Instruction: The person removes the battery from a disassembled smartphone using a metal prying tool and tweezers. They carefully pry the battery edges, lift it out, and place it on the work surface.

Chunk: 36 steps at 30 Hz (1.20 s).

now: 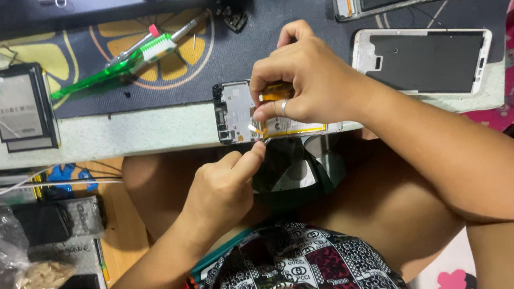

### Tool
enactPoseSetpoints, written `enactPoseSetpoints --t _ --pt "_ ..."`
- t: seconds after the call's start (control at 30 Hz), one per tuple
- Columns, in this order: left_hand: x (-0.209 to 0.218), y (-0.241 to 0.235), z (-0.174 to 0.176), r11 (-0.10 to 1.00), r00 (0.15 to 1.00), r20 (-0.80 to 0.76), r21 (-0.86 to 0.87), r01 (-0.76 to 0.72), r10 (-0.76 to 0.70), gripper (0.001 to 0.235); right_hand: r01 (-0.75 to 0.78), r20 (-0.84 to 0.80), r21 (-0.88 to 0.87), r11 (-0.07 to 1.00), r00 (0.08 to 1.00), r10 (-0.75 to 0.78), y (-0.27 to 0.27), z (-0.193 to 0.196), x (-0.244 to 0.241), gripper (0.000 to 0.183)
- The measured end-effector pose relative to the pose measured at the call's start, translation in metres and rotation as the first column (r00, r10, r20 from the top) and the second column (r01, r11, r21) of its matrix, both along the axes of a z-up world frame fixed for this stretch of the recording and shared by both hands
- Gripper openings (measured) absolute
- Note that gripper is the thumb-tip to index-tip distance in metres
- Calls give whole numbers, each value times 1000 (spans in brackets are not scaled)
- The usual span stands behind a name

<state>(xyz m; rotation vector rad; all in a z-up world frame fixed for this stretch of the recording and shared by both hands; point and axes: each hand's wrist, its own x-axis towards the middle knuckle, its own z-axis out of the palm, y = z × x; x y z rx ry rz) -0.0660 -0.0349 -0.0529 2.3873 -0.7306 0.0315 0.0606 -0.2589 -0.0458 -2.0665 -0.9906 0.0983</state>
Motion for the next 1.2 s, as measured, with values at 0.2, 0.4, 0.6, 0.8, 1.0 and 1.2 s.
enactPoseSetpoints --t 0.2,0.4,0.6,0.8,1.0,1.2 --pt "0 4 -25 995 997 76 -91 30 -23 51 -56 -10 -2 998 998 56 -1 1 3 25" --pt "1 -1 -24 993 992 125 -119 22 -7 51 -97 -34 23 995 995 98 -3 7 3 20" --pt "-1 12 12 996 997 17 33 -80 80 34 34 -55 53 998 998 -31 1 -3 1 20" --pt "18 19 58 979 988 -132 193 -57 84 20 126 -169 100 987 980 -107 4 -9 1 15" --pt "32 16 62 978 981 -195 205 39 2 22 145 -209 110 983 971 -120 5 -13 1 18" --pt "38 13 42 993 971 -210 -58 101 -111 14 104 -34 62 993 994 -102 2 -8 3 23"
